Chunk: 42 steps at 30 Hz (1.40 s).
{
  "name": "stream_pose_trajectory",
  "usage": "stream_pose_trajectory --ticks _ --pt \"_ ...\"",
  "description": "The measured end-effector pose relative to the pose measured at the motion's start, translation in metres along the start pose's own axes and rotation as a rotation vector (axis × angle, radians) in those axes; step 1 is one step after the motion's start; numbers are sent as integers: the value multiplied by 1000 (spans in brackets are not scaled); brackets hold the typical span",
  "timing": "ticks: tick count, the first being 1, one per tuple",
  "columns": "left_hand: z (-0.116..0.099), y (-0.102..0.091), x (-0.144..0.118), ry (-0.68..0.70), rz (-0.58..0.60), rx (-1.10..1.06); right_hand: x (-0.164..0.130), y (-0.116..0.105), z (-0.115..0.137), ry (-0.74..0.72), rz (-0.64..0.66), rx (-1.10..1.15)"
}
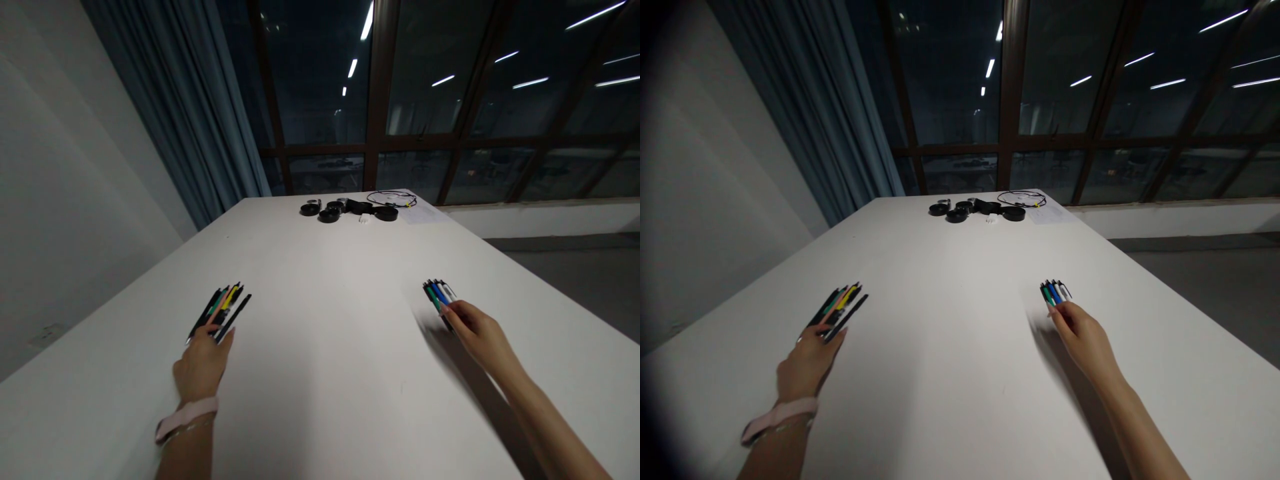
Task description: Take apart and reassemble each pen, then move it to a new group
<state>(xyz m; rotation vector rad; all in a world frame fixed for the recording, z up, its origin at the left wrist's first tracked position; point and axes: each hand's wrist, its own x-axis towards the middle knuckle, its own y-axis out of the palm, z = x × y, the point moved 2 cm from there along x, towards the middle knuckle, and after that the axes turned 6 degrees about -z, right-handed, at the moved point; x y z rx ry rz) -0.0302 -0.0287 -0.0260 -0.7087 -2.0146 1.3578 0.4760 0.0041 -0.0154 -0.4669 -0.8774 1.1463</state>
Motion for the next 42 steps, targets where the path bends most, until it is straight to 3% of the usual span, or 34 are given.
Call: stream_pose_trajectory --ticks 8,13,16,19,24,27,31,36,42 --pt "1 2 0 19 67 -10 -1 3 -3 6 25 16" --pt "-6 4 -4 98 76 -61 -1 4 -3 -13 21 -4" --pt "-19 6 -9 135 78 -212 -2 4 -1 -15 20 2" --pt "-39 6 -17 157 83 -499 -4 5 4 -15 28 35" --pt "-82 9 -46 60 363 -977 -10 19 27 11 111 211" --pt "-110 14 -76 -113 543 -1235 -17 36 56 85 213 436" --pt "-137 27 -111 -207 736 -1382 -33 64 102 117 505 610" --pt "-142 44 -123 -89 764 -1391 -49 95 136 130 679 703" --pt "-145 43 -123 10 767 -1351 -57 113 131 218 655 870"
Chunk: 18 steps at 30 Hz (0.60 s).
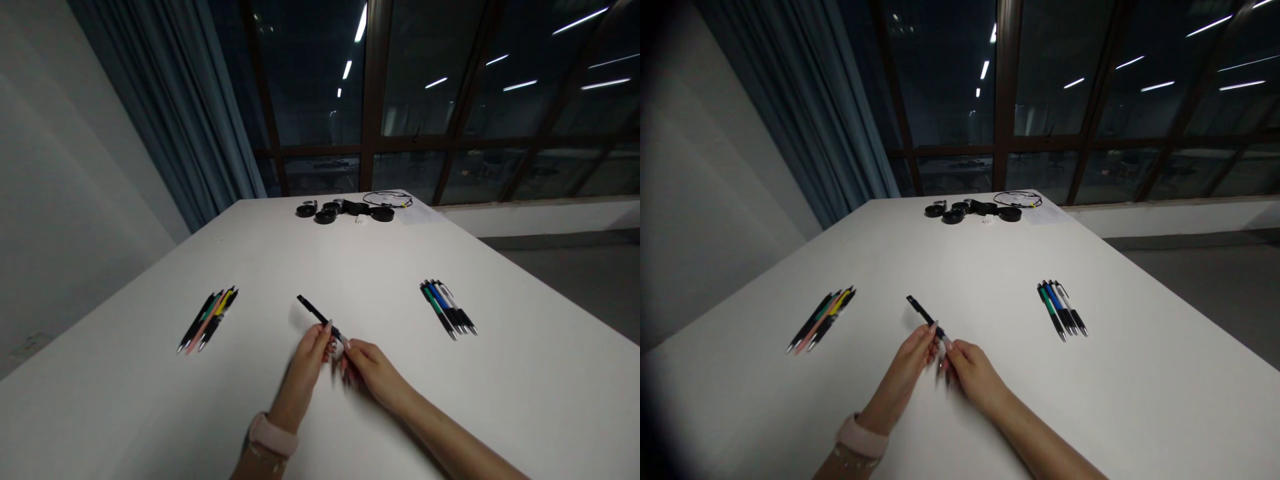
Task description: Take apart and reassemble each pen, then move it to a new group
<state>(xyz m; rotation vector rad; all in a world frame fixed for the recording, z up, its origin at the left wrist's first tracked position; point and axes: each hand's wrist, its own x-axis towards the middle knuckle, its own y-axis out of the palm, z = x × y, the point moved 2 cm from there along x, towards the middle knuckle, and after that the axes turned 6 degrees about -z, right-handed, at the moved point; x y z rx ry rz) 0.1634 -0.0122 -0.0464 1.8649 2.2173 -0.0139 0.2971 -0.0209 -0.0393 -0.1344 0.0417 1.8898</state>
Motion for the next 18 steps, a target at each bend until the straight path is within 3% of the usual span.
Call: stream_pose_trajectory --ticks 6,12,18 --pt "-5 5 -4 18 -20 34 -2 -5 1 17 -71 118" --pt "-2 2 -7 2 36 17 0 -2 0 3 12 141" --pt "-17 7 -12 46 12 32 -3 -5 -6 -51 -37 95"
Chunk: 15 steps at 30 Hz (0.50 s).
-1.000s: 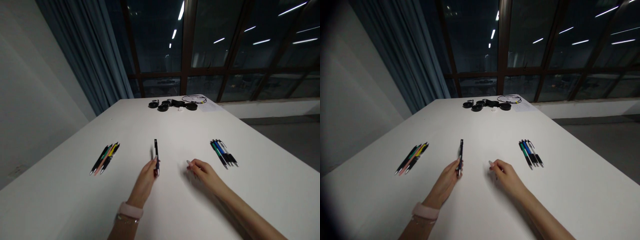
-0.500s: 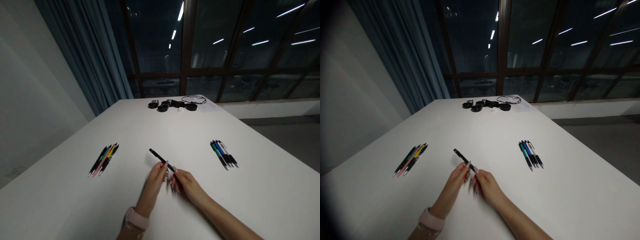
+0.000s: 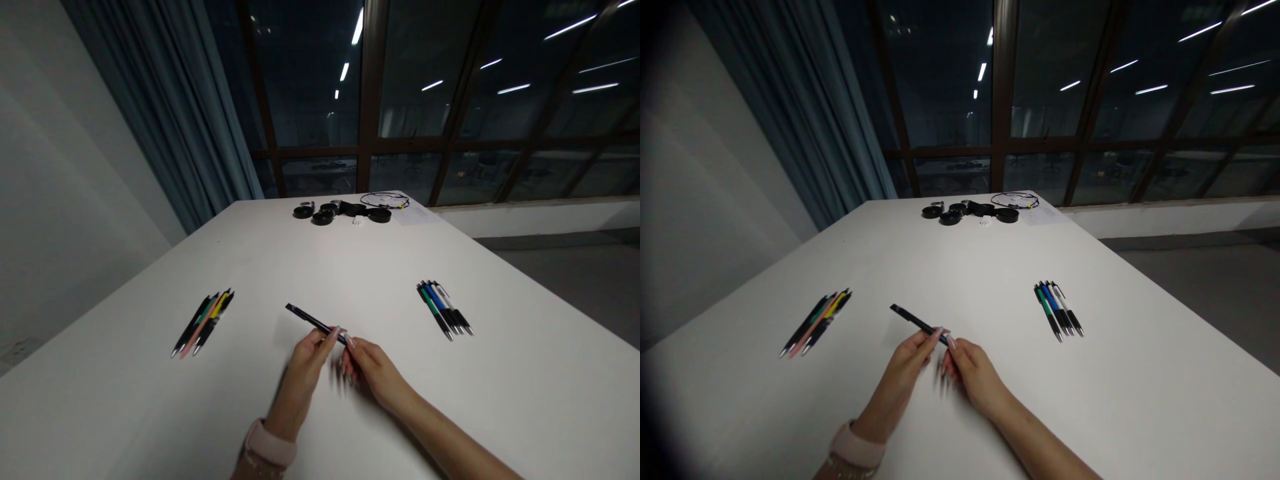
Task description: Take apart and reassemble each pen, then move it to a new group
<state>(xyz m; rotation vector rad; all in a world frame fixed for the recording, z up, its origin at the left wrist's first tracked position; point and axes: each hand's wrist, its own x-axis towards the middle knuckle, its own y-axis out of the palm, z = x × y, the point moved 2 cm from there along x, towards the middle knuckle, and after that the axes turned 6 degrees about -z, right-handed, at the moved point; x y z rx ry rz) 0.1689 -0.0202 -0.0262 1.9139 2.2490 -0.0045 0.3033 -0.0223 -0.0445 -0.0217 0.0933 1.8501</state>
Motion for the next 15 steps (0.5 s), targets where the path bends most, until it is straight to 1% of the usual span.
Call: stream_pose_trajectory --ticks 3,7,9,11,15 --pt "-7 4 -2 4 -31 8 -5 -2 6 -81 -21 -109" --pt "-9 6 -3 14 -75 8 -9 -5 13 -155 -60 -263" --pt "-8 5 -3 27 -89 21 -10 -7 13 -156 -91 -289" --pt "-7 4 -3 32 -95 38 -9 -9 12 -136 -110 -268" --pt "-4 3 -3 15 -75 59 -8 -10 9 -73 -68 -202"
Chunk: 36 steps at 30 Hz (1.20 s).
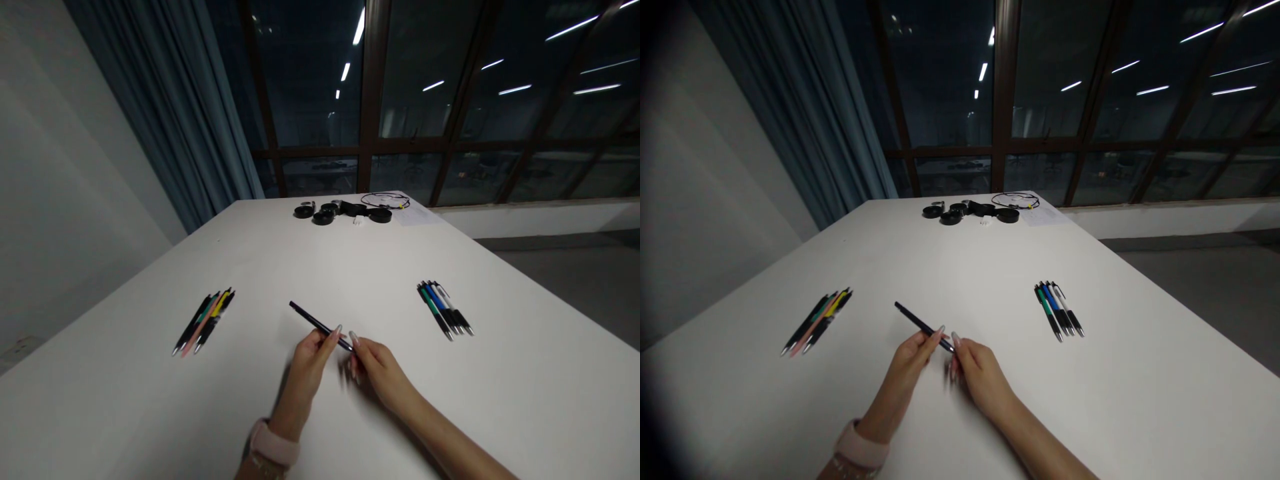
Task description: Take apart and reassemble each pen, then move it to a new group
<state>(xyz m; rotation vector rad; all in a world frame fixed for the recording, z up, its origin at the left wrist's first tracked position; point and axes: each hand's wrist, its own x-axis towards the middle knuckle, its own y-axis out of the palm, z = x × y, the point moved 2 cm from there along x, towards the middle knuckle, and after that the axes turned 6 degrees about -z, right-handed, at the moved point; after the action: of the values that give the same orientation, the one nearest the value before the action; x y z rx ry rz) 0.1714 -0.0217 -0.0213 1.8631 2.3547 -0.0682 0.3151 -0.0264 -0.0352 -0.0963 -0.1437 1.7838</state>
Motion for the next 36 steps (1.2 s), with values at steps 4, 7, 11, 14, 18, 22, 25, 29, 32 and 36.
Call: stream_pose_trajectory --ticks 4,7,11,14,18,22,25,29,32,36 --pt "-1 0 0 -2 -7 -11 -1 1 3 -23 -47 110" --pt "-1 2 0 -8 10 -25 -1 5 5 20 -20 252" --pt "0 4 1 21 13 -24 0 7 6 78 -8 346" --pt "1 5 2 30 6 -39 2 5 6 12 -101 370" --pt "1 6 2 18 28 -41 3 4 6 101 -12 362" --pt "1 7 2 30 31 -34 4 3 8 67 -99 397" --pt "2 6 2 30 30 -16 5 5 5 113 -43 406" --pt "3 5 1 25 46 -20 5 6 2 159 16 403" --pt "4 4 2 38 15 -1 6 3 4 90 -81 433" --pt "9 5 3 24 -2 3 7 6 4 116 -28 429"
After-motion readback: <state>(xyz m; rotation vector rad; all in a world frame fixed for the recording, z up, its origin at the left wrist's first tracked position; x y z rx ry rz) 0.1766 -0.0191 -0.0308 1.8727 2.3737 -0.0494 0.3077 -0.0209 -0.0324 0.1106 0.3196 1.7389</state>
